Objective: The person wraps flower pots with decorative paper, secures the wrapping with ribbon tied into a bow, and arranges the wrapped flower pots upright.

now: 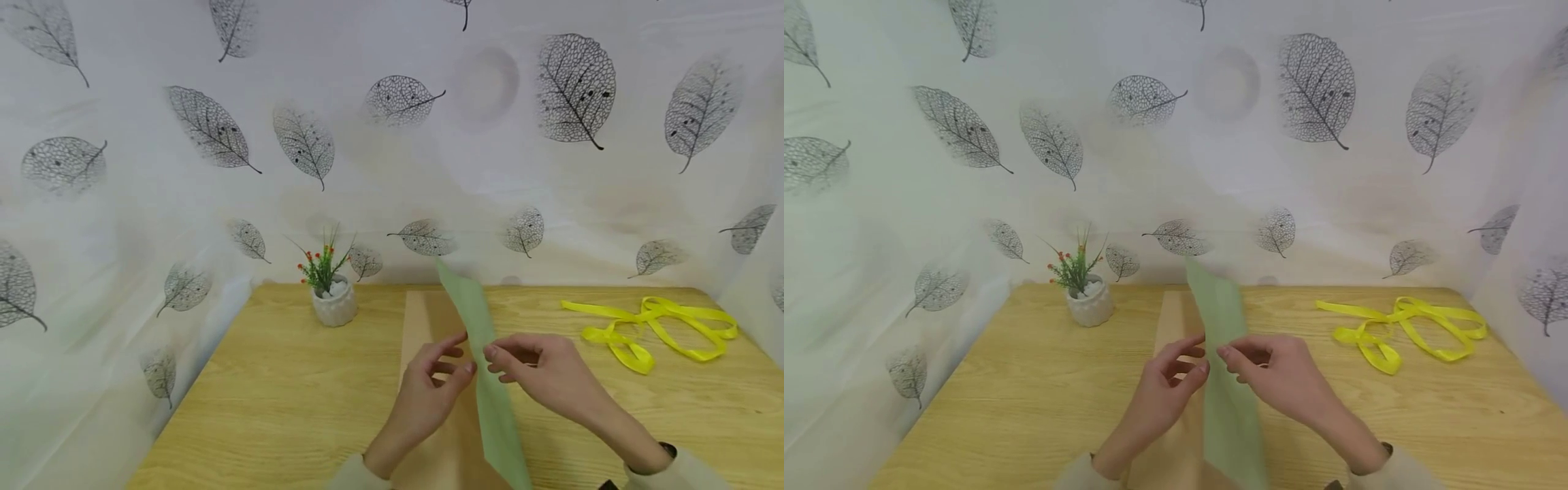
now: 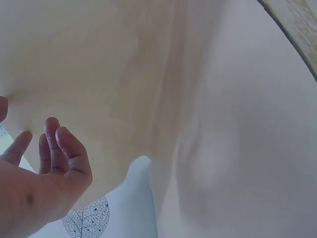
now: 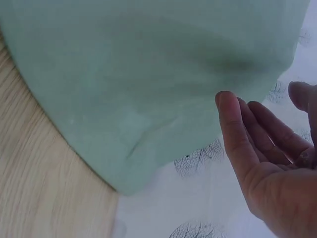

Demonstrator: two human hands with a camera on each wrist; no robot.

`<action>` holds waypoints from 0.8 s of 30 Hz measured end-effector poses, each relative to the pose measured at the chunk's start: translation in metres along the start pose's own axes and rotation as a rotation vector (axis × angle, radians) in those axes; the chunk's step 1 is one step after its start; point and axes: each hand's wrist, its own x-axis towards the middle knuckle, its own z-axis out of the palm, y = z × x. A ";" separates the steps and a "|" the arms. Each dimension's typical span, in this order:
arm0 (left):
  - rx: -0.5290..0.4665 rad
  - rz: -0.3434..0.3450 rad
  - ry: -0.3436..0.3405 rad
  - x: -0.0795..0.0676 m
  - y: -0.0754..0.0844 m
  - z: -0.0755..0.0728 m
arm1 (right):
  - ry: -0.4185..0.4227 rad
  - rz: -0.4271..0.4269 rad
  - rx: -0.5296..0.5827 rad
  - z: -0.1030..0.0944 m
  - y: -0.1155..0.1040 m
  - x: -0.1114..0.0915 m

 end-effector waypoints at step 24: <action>0.535 0.038 -0.206 -0.008 -0.034 -0.040 | 0.149 0.072 -0.089 -0.002 -0.005 -0.002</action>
